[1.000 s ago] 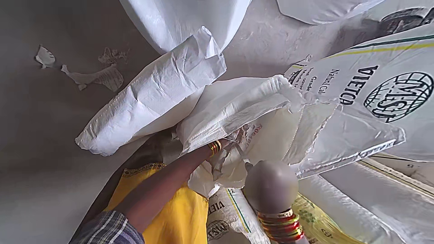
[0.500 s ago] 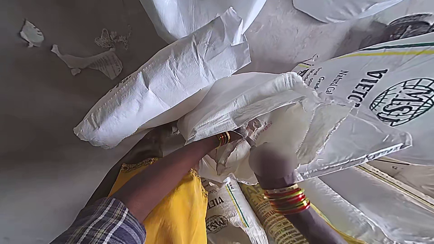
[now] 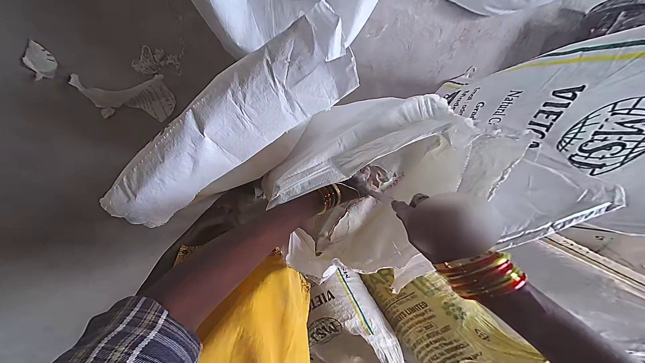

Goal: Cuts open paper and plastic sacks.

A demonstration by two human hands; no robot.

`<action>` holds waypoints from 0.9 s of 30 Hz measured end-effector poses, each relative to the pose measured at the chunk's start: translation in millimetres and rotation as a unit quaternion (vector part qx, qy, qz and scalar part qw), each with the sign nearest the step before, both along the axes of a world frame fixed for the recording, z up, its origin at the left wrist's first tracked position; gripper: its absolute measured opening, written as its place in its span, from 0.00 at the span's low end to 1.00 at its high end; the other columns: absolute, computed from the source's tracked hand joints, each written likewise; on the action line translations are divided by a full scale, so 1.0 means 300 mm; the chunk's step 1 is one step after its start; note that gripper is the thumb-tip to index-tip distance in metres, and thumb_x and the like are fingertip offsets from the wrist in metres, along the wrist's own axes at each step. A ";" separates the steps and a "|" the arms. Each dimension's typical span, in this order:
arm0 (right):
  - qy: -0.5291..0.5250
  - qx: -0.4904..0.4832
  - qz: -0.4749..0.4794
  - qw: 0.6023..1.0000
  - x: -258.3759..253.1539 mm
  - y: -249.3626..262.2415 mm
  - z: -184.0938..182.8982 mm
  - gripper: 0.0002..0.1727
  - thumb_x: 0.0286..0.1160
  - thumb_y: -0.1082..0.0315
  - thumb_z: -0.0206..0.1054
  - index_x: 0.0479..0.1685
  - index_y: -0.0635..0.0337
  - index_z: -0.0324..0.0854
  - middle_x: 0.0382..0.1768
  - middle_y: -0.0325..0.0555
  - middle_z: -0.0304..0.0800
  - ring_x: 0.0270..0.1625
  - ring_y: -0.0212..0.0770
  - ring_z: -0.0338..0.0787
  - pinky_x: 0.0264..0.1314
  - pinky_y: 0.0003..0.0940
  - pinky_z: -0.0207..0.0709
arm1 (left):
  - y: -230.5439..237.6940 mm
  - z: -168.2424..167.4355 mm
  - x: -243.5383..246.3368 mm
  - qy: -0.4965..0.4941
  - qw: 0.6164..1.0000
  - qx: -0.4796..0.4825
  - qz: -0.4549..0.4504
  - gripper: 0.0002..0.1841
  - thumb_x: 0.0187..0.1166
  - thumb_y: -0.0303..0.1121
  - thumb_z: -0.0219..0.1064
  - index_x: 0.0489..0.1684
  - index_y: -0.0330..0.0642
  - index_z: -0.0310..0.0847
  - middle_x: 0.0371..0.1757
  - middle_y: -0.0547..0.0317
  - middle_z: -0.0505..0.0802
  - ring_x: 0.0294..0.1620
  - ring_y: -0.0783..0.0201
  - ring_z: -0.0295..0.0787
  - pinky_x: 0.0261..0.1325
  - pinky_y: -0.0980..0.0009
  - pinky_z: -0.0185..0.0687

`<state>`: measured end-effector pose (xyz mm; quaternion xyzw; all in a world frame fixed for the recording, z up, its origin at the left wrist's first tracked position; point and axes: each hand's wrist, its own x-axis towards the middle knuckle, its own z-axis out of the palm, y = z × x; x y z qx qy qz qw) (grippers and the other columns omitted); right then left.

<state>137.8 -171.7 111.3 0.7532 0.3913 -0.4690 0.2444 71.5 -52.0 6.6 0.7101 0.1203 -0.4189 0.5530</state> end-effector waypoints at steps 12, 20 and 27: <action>-0.041 0.052 0.030 0.997 0.073 -0.045 -0.040 0.14 0.80 0.79 0.63 0.59 0.66 0.88 0.43 0.74 0.88 0.35 0.74 0.90 0.30 0.64 0.78 | 0.095 -0.030 0.004 -0.234 0.947 0.173 -0.135 0.17 0.88 0.21 0.49 0.61 0.23 0.83 0.64 0.30 0.89 0.66 0.36 0.86 0.68 0.47 0.75; 0.064 -0.084 0.028 0.994 0.046 0.143 -0.143 0.17 0.84 0.79 0.56 0.67 0.68 0.82 0.57 0.72 0.87 0.56 0.72 0.89 0.52 0.64 0.79 | 0.120 0.002 0.011 -0.176 0.960 0.158 -0.151 0.17 0.87 0.22 0.54 0.67 0.27 0.82 0.68 0.33 0.87 0.70 0.37 0.84 0.72 0.46 0.74; 0.020 0.196 0.014 0.980 0.179 -0.165 -0.087 0.11 0.80 0.73 0.66 0.54 0.64 0.92 0.33 0.68 0.87 0.31 0.71 0.89 0.27 0.65 0.76 | 0.094 -0.068 -0.038 -0.149 0.979 0.141 0.003 0.17 0.90 0.24 0.52 0.64 0.24 0.83 0.67 0.32 0.88 0.76 0.42 0.81 0.83 0.55 0.66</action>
